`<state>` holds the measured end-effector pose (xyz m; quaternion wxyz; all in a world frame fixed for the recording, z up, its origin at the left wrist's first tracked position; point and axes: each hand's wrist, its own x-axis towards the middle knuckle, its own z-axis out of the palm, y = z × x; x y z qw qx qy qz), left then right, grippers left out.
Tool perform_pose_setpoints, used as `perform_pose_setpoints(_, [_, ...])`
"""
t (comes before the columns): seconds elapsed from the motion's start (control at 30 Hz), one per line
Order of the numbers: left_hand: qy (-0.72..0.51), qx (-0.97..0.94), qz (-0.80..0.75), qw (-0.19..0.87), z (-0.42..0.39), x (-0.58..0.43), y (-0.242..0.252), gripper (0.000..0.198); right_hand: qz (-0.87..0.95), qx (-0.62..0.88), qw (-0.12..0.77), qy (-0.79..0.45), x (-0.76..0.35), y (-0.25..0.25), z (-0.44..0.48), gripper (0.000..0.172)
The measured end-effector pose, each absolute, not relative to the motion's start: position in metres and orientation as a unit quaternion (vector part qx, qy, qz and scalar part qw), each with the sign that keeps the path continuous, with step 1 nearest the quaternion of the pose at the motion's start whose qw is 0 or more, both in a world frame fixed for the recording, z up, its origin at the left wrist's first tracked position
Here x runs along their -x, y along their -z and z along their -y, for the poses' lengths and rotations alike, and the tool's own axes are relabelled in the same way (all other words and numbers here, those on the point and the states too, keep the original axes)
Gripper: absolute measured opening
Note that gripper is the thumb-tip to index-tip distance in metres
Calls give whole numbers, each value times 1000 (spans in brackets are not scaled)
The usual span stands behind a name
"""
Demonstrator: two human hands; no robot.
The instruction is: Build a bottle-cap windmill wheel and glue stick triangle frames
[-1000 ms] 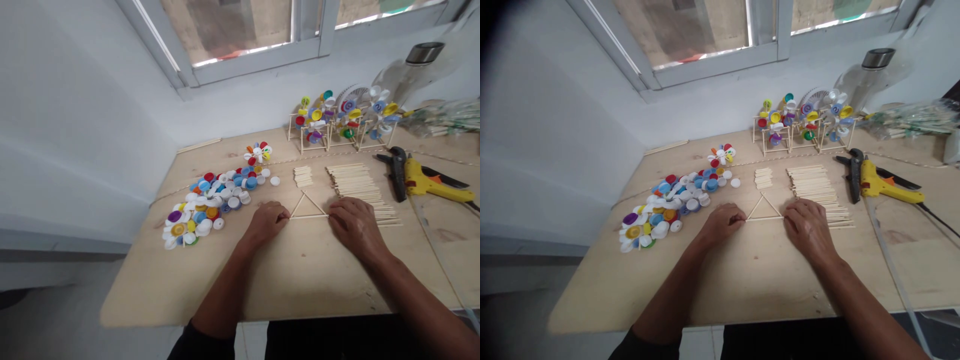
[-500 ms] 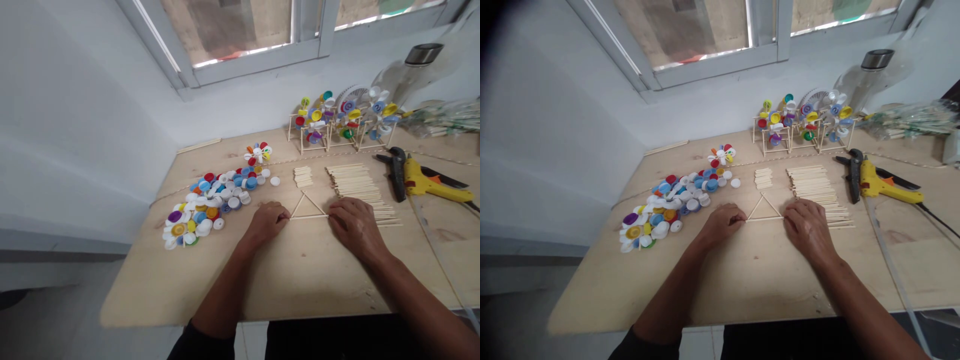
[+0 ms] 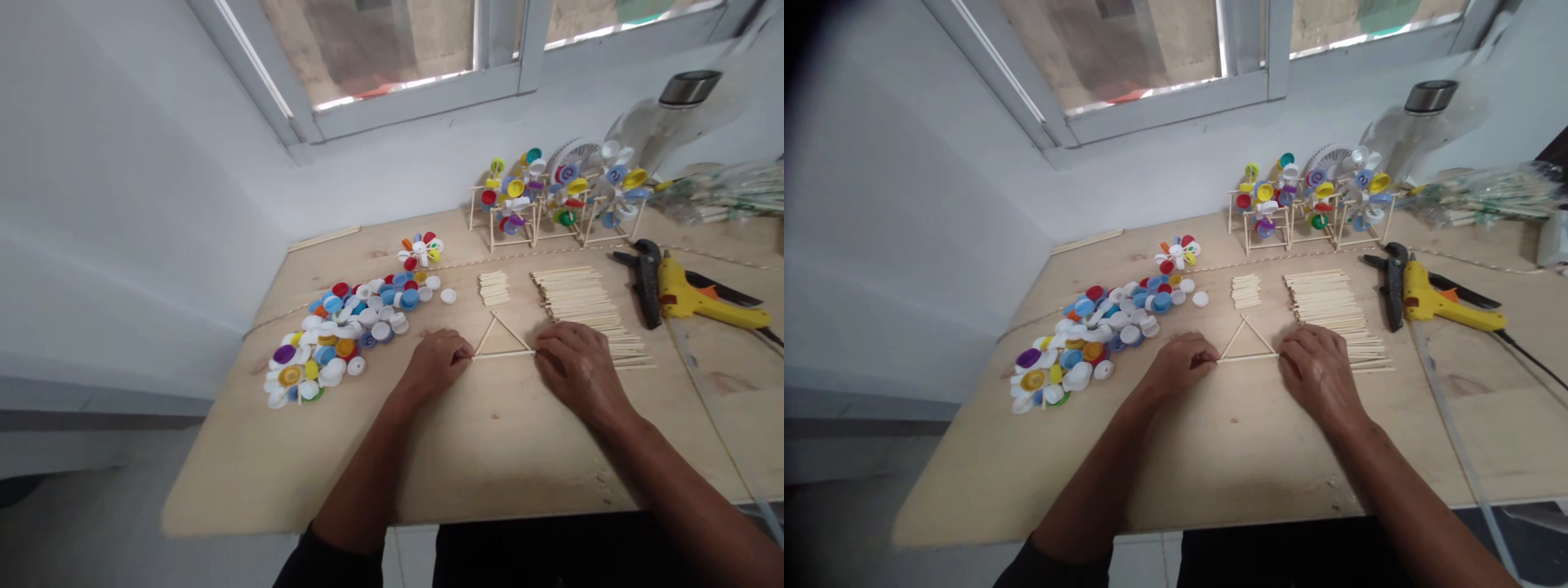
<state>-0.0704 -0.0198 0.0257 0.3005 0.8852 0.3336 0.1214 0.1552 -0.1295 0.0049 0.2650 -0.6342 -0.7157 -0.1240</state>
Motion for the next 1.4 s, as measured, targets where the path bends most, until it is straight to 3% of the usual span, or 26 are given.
perform_pose_setpoints(1.4, [-110,-889,-337,290,20,70,-26,12,716,631,268,133,-155,-5,131,11])
